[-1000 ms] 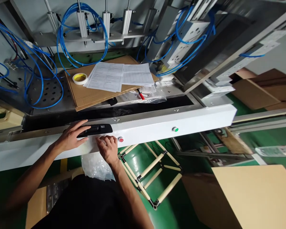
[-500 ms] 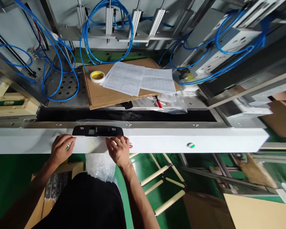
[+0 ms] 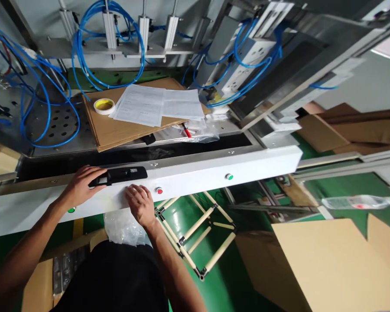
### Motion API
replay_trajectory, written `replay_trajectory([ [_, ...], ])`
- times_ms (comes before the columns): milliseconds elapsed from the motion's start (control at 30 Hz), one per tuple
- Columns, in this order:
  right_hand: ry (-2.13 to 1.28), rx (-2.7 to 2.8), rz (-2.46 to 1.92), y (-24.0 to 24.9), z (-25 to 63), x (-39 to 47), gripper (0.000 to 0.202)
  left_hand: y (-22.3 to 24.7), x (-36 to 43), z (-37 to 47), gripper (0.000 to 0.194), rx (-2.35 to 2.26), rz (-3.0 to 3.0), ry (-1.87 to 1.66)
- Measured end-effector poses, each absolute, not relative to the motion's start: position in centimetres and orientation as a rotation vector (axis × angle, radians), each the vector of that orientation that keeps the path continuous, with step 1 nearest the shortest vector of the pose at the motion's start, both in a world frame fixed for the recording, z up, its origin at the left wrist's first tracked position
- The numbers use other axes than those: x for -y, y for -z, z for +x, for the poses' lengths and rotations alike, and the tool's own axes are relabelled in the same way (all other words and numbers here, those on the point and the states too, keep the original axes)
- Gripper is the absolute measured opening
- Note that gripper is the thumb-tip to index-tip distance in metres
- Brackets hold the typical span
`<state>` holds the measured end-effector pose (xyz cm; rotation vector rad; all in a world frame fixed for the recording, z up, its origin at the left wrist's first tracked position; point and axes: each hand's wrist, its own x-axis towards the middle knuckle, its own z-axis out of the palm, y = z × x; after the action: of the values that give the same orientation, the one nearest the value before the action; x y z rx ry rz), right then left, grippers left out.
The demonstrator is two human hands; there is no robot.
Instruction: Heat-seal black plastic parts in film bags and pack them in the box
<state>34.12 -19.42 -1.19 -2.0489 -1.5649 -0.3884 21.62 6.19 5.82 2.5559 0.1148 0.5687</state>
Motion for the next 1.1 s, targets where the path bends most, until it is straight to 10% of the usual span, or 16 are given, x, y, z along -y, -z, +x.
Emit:
replay_trajectory([
  [967, 0.341, 1.445, -2.03, -2.4, 35.2, 18.9, 0.025, -5.9, -4.7, 19.8, 0.056, 0.018, 2.711, -0.708],
  [1100, 0.274, 1.456, -2.062, -4.5, 36.7, 18.3, 0.021, -5.4, -4.6, 17.2, 0.023, -0.093, 2.73, -0.827],
])
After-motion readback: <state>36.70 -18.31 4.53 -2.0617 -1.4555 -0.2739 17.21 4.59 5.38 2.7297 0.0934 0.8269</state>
